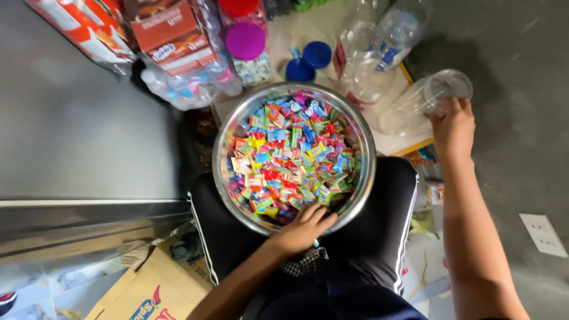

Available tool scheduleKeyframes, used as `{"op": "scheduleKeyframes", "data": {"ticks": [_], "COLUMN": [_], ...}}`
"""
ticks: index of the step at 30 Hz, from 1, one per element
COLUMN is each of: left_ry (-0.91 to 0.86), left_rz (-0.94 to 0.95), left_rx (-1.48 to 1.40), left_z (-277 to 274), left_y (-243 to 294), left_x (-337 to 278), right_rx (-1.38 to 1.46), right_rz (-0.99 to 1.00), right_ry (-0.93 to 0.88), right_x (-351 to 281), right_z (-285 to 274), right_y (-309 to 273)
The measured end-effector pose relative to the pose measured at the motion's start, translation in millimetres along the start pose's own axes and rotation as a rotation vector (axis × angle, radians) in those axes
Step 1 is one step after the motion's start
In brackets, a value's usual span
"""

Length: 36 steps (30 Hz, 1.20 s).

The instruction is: Sorting various wrapped candies from a large metal bowl into individual plastic jars and small bags.

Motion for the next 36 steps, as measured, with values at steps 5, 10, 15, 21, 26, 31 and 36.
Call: {"op": "scheduleKeyframes", "data": {"ticks": [5, 10, 15, 21, 26, 31, 36], "left_ry": [-0.051, -0.127, -0.003, 0.406, 0.669, 0.733, 0.729], "left_rz": [-0.033, -0.087, -0.071, -0.436, -0.359, -0.367, -0.391], "left_rx": [-0.143, -0.237, -0.528, -0.58, -0.059, 0.152, 0.306], "left_z": [-27, -57, -75, -128, -146, -130, -127], "left_y": [0, 10, 7, -51, -107, -112, -118], "left_x": [-16, -24, -25, -36, -34, -47, -38], "right_rx": [0.108, 0.171, 0.035, -0.068, 0.181, 0.49, 0.305], "right_rz": [0.094, 0.128, 0.023, -0.065, -0.148, -0.144, -0.313], "right_ry": [-0.136, -0.227, -0.224, -0.028, -0.103, -0.371, -0.345], "right_x": [-36, -55, -56, -60, -80, -121, -125], "right_z": [-9, 4, 0, -35, 28, 90, 121], "right_y": [-17, -33, -59, -109, -145, -177, -185]}}
Point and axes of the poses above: each hand's wrist, its own x-axis towards the middle knuckle, its own z-axis out of the palm, y = z × x, the point moved 7 cm from there along x, towards the middle knuckle, and after that the axes turned 1 degree about x, right-handed, at the moved point
